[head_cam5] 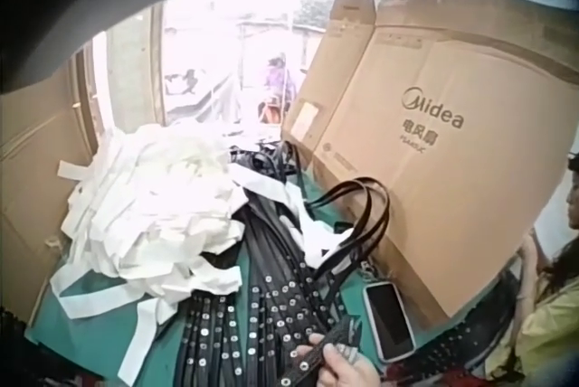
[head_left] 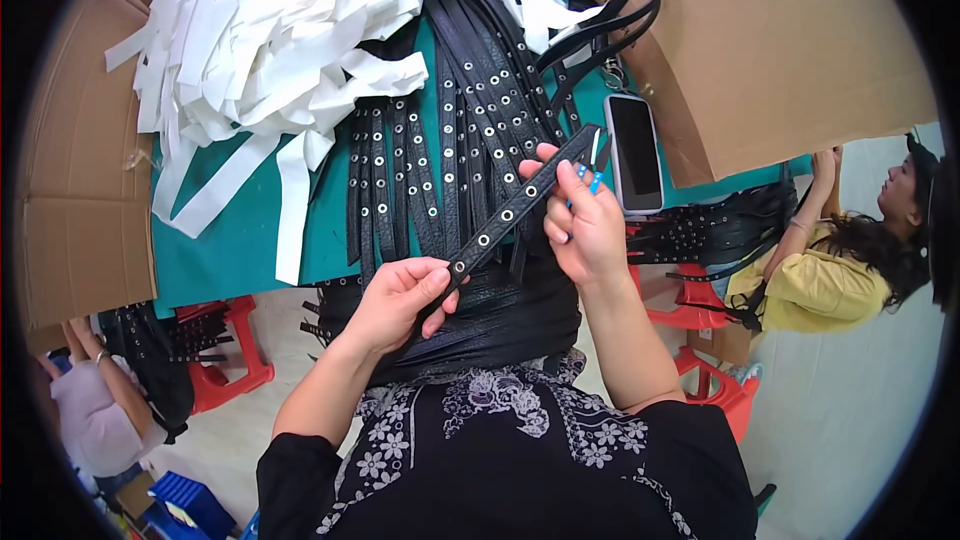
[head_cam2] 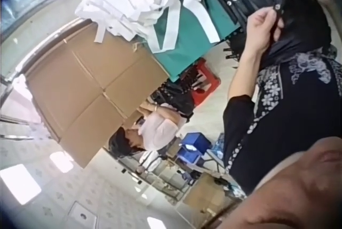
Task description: Trimming and applying labels to black belts in a factory setting.
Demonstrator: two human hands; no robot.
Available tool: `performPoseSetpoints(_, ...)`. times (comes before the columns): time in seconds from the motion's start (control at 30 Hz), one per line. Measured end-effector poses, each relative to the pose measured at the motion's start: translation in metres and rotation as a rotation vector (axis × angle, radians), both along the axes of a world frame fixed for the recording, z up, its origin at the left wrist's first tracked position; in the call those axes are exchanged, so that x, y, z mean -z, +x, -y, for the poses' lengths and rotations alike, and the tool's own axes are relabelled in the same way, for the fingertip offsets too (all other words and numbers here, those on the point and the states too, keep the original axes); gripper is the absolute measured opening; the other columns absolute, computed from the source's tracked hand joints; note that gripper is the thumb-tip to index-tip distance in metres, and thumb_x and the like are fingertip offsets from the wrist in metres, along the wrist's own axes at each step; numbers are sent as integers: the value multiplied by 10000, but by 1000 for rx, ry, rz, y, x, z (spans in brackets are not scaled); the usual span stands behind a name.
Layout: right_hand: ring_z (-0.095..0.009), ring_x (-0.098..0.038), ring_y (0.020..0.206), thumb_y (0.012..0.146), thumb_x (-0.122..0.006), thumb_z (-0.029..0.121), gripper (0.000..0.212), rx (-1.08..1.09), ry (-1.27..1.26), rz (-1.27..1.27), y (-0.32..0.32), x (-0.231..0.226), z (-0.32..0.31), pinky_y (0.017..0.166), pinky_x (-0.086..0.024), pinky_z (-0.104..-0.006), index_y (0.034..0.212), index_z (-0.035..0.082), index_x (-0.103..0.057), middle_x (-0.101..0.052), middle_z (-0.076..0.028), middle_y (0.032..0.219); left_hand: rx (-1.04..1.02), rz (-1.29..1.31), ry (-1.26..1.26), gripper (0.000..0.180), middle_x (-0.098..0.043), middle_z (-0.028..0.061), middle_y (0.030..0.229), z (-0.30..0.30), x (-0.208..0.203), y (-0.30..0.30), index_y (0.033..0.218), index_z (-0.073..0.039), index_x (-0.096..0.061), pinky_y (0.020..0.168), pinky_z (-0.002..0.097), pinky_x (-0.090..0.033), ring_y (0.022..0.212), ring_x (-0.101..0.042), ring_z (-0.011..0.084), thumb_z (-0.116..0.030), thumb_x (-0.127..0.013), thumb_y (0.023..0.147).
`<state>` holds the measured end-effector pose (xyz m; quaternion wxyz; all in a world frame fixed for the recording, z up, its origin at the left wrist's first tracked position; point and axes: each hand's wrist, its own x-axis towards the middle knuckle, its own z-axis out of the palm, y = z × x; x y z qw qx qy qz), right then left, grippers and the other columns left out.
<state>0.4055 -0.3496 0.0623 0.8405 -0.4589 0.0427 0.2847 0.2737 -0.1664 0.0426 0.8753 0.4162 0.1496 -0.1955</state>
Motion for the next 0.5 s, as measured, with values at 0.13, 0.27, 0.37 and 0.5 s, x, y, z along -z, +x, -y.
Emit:
performPoseSetpoints(0.13,-44,-306,448,935,-386,193,212,24,247,-133,8,9,5,411,-301,-175,1057,73,-512,-570,-76,1024,20,31,232,154,-599,90,729,-12,-5,-9,934,41,-584,425,180,-387,463,-501,97,-72,-574,829)
performPoseSetpoints(0.27,-99,-323,511,932,-348,228,224,-6,670,-351,16,16,9,464,-297,-230,1029,87,-494,-532,-41,914,-205,660,1389,263,-612,72,781,-23,-8,-19,927,-50,-655,521,231,-464,597,-586,148,65,-622,693)
performPoseSetpoints(0.37,-107,-277,505,876,-383,218,136,-37,820,-293,12,24,7,441,-255,-239,869,102,-453,-389,-10,702,-257,729,1639,312,-600,69,783,-24,-17,-28,897,-103,-671,486,244,-447,563,-565,173,50,-650,626)
performPoseSetpoints(0.5,-112,-292,513,877,-380,247,152,-72,807,-241,5,20,11,431,-259,-242,843,113,-443,-373,3,669,-306,770,1606,360,-601,85,804,-23,-20,-42,951,-58,-640,563,282,-468,628,-573,198,66,-639,613)
